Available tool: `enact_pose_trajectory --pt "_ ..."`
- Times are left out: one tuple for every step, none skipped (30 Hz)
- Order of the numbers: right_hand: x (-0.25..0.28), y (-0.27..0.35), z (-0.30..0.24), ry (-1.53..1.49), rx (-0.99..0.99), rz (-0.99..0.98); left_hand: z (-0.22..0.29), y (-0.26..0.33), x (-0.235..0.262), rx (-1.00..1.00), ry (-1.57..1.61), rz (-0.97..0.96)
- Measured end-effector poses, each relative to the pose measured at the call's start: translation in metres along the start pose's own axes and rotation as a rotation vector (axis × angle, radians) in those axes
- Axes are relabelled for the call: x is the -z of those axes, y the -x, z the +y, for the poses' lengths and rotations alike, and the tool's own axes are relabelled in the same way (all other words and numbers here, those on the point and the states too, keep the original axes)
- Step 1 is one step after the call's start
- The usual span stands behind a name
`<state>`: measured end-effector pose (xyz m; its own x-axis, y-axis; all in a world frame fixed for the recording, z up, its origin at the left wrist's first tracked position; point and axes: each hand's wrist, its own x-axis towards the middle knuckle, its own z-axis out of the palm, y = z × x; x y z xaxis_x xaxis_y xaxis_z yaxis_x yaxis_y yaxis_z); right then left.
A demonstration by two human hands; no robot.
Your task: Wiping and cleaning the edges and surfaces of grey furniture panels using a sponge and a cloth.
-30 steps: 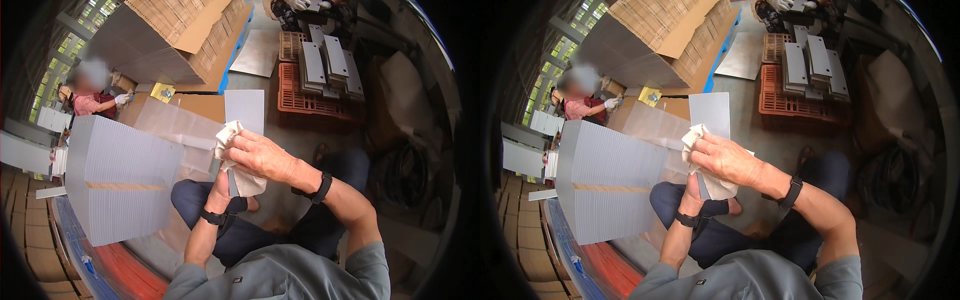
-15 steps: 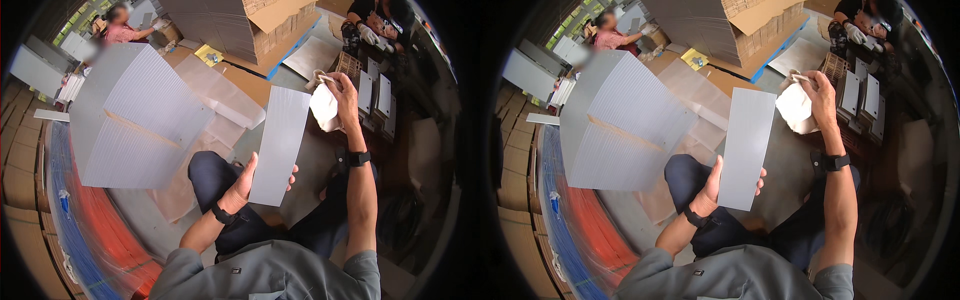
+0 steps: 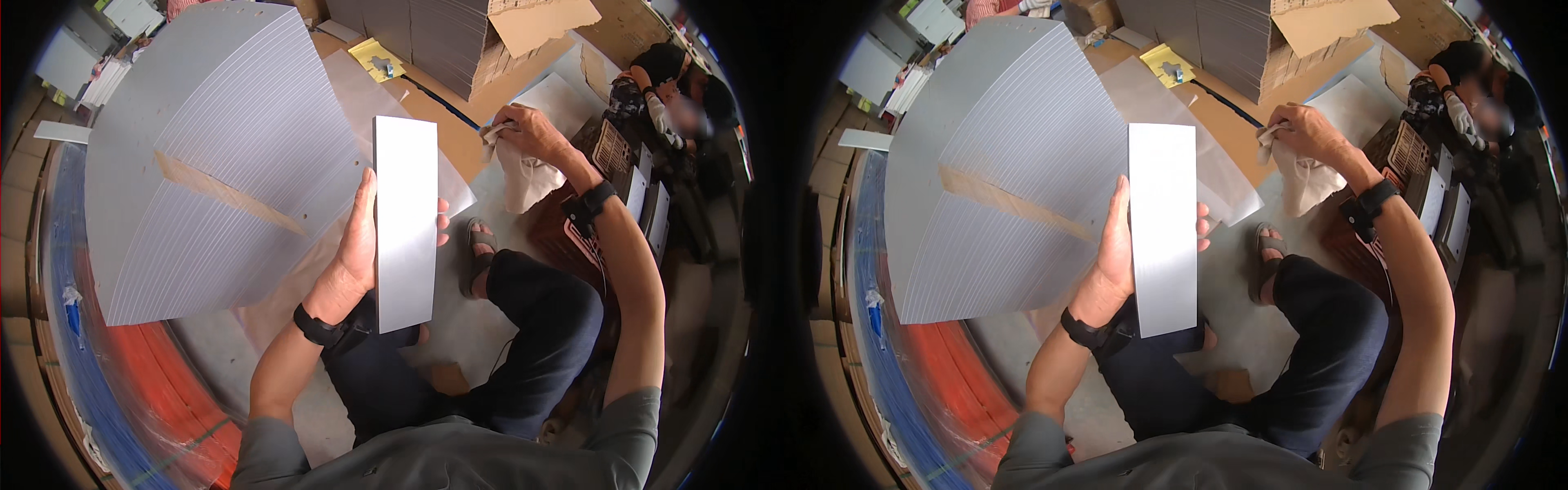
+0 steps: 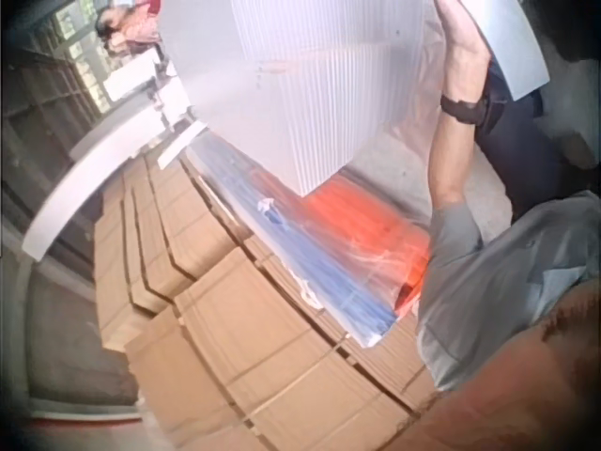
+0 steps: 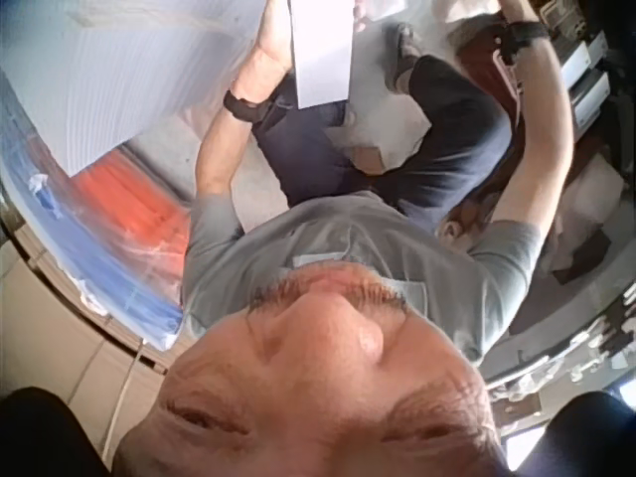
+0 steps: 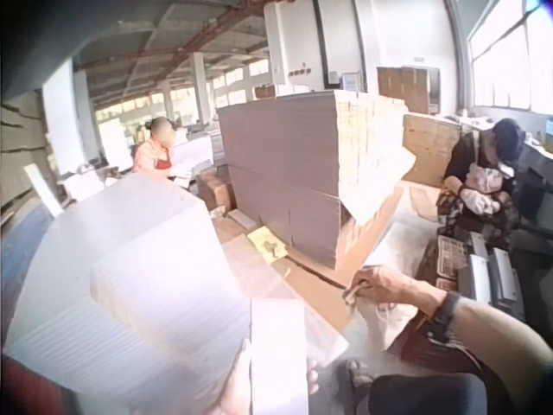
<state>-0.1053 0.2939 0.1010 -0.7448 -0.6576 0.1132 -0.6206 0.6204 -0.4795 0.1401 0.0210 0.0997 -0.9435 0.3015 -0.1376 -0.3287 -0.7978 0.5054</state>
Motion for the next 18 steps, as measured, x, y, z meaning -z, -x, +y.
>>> enact_pose_trajectory --pt "-0.013 -0.022 0.012 -0.007 0.038 -0.004 0.003 -0.010 0.002 0.002 0.007 0.016" --pt "-0.027 -0.045 0.026 -0.015 0.078 -0.008 0.006 -0.018 0.003 -0.014 0.018 0.077" --pt "-0.045 -0.066 0.041 -0.029 0.078 -0.019 0.008 -0.026 0.005 -0.030 0.025 0.141" --pt "-0.065 -0.086 0.056 -0.050 0.044 -0.037 0.008 -0.036 0.009 -0.035 0.066 0.169" --pt "-0.082 -0.106 0.074 -0.064 0.010 -0.052 0.010 -0.047 0.012 -0.034 0.071 0.181" --pt "-0.101 -0.122 0.092 -0.057 0.039 -0.061 0.011 -0.056 0.015 -0.043 0.077 0.228" --pt "-0.115 -0.136 0.113 -0.064 0.036 -0.066 0.011 -0.065 0.019 -0.051 0.084 0.273" --pt "-0.130 -0.154 0.120 0.020 -0.010 -0.164 0.013 -0.072 0.025 -0.052 0.088 0.293" --pt "-0.145 -0.172 0.127 0.107 -0.055 -0.262 0.016 -0.080 0.031 -0.046 0.044 0.356" --pt "-0.159 -0.188 0.134 0.193 -0.131 -0.288 0.018 -0.088 0.037 -0.038 0.000 0.417" --pt "-0.175 -0.210 0.133 0.180 -0.121 -0.296 0.023 -0.093 0.044 -0.041 -0.001 0.434" --pt "-0.186 -0.226 0.140 0.170 -0.162 -0.150 0.024 -0.102 0.050 -0.020 -0.018 0.460" --pt "-0.197 -0.242 0.146 0.160 -0.202 -0.003 0.026 -0.111 0.057 0.003 -0.036 0.484" --pt "-0.208 -0.266 0.152 0.126 -0.218 -0.007 0.030 -0.120 0.063 0.006 -0.035 0.488" --pt "-0.219 -0.287 0.153 0.117 -0.217 -0.017 0.033 -0.127 0.069 0.044 -0.074 0.521" --pt "-0.230 -0.308 0.154 0.076 -0.254 0.027 0.036 -0.133 0.075 0.084 -0.115 0.555" --pt "-0.241 -0.331 0.152 0.033 -0.285 0.075 0.039 -0.139 0.081 0.080 -0.119 0.571" --pt "-0.250 -0.349 0.147 0.016 -0.287 0.065 0.043 -0.143 0.085 0.114 -0.183 0.547"
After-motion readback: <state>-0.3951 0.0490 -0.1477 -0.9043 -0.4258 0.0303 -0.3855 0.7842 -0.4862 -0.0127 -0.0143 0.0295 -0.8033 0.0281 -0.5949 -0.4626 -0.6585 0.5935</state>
